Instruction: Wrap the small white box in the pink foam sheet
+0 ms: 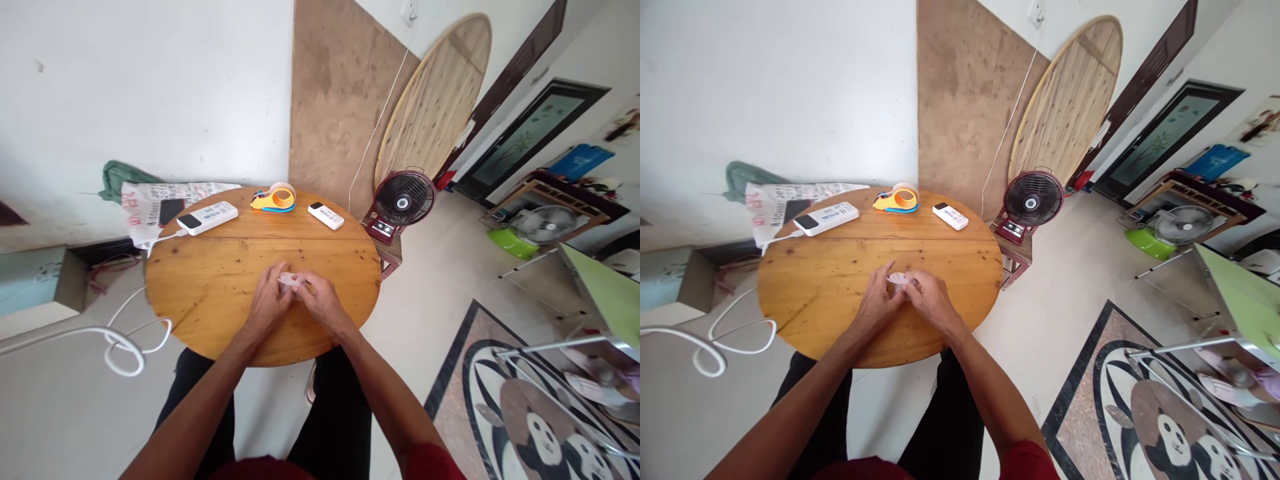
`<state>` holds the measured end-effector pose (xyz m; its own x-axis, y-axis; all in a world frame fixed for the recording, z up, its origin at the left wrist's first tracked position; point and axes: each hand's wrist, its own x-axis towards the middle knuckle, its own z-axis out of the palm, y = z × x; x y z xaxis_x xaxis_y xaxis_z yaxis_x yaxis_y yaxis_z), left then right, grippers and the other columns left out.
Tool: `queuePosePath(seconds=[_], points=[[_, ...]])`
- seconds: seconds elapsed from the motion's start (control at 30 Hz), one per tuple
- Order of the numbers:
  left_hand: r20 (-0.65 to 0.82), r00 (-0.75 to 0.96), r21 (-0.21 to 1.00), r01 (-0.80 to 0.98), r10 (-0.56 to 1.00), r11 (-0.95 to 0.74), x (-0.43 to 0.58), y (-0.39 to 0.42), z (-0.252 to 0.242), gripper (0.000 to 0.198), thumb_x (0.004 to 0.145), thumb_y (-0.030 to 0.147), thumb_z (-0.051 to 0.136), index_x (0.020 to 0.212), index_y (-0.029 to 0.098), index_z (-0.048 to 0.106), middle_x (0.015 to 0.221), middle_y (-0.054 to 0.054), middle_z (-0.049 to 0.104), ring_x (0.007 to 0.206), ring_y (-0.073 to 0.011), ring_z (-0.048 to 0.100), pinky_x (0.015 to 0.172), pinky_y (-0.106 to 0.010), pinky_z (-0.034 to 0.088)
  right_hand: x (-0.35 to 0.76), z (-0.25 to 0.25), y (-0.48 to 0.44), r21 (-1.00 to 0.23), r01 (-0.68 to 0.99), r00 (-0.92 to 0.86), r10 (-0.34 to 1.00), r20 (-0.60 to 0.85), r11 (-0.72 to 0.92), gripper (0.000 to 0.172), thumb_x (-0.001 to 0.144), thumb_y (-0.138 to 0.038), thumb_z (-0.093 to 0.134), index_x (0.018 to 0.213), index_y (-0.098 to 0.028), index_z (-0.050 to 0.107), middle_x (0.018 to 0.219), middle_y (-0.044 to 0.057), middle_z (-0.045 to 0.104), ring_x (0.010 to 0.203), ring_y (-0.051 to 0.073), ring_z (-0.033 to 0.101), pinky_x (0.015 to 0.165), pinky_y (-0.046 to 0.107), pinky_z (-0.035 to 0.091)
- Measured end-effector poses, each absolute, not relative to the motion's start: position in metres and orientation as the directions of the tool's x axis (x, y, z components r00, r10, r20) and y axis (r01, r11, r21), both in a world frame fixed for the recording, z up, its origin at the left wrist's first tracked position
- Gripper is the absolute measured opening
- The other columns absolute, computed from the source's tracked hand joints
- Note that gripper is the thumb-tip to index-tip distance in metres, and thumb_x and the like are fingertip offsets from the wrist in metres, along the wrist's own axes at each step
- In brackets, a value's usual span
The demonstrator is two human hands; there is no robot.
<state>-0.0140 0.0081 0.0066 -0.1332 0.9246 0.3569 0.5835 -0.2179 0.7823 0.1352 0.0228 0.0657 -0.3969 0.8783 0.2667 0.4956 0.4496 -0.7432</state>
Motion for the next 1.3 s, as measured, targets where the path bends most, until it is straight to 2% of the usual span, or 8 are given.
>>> queuePosePath(seconds=[0.1,0.23,0.5,0.73,0.9,1.1,1.17,1.3], points=[[0.392,-0.03,0.754,0.583,0.92,-0.302,-0.016,0.008,0.006,0.04,0.085,0.028,0.052,0.123,0.018,0.051,0.131,-0.013,0.05,0.127,-0.0266,0.046,0.108,-0.047,0.038,0.137,0.053,0.011,-0.758,0.432,-0.372,0.862,0.345,0.49,0.01,0.089,-0.026,0.052,0.088,-0.022,0.061,0.107,0.004,0.069,0.099,0.017,0.062,0.089,0.027,0.045],[0.412,0.025,0.737,0.579,0.911,-0.349,-0.02,0.008,0.005,0.025,0.084,0.023,0.048,0.107,0.019,0.057,0.11,-0.009,0.062,0.111,-0.0233,0.056,0.1,-0.042,0.045,0.141,0.045,0.007,-0.739,0.409,-0.395,0.834,0.386,0.535,0.012,0.091,-0.026,0.049,0.093,-0.022,0.061,0.115,0.006,0.067,0.108,0.017,0.061,0.096,0.028,0.044],[0.406,0.162,0.727,0.538,0.899,-0.426,-0.035,0.0,0.011,0.036,0.086,0.035,0.054,0.118,0.019,0.057,0.129,-0.011,0.058,0.123,-0.0237,0.052,0.106,-0.043,0.041,0.143,0.045,0.011,-0.723,0.396,-0.439,0.808,0.393,0.566,0.012,0.09,-0.025,0.05,0.086,-0.022,0.06,0.114,0.005,0.068,0.109,0.017,0.062,0.097,0.029,0.045],[0.421,0.138,0.727,0.539,0.896,-0.425,-0.035,0.004,0.007,0.033,0.083,0.031,0.054,0.113,0.019,0.06,0.126,-0.012,0.061,0.119,-0.0236,0.055,0.104,-0.042,0.044,0.149,0.056,0.017,-0.648,0.449,-0.531,0.767,0.361,0.615,0.017,0.091,-0.024,0.048,0.093,-0.023,0.065,0.112,0.004,0.069,0.106,0.017,0.062,0.096,0.031,0.046],[0.425,0.154,0.723,0.535,0.892,-0.437,-0.038,0.003,0.006,0.033,0.08,0.021,0.052,0.112,0.019,0.06,0.126,-0.012,0.061,0.121,-0.0233,0.054,0.105,-0.045,0.043,0.152,0.039,0.014,-0.562,0.472,-0.539,0.727,0.425,0.679,0.017,0.089,-0.021,0.05,0.095,-0.022,0.065,0.116,0.008,0.067,0.111,0.018,0.06,0.101,0.035,0.046],[0.4,0.217,0.712,0.539,0.891,-0.45,-0.039,0.005,0.003,0.041,0.076,0.02,0.053,0.118,0.019,0.054,0.141,-0.013,0.05,0.129,-0.025,0.047,0.108,-0.049,0.039,0.151,0.016,0.01,-0.501,0.466,-0.527,0.684,0.504,0.729,0.021,0.091,-0.019,0.045,0.094,-0.022,0.066,0.12,0.01,0.065,0.117,0.018,0.058,0.103,0.035,0.046],[0.38,0.203,0.752,0.501,0.902,-0.429,-0.036,0.007,0.002,0.04,0.076,0.021,0.052,0.116,0.018,0.053,0.136,-0.014,0.053,0.122,-0.0239,0.053,0.102,-0.046,0.044,0.15,0.015,0.01,-0.497,0.468,-0.518,0.683,0.515,0.731,0.021,0.091,-0.019,0.045,0.092,-0.022,0.065,0.12,0.01,0.065,0.116,0.018,0.058,0.103,0.035,0.046],[0.362,0.142,0.823,0.415,0.921,-0.387,-0.03,0.009,0.008,0.031,0.074,0.026,0.056,0.104,0.018,0.058,0.106,-0.009,0.065,0.096,-0.0204,0.061,0.085,-0.035,0.051,0.148,0.025,0.012,-0.531,0.472,-0.503,0.71,0.494,0.704,0.017,0.091,-0.023,0.047,0.092,-0.022,0.064,0.117,0.009,0.066,0.113,0.019,0.059,0.1,0.034,0.046]])
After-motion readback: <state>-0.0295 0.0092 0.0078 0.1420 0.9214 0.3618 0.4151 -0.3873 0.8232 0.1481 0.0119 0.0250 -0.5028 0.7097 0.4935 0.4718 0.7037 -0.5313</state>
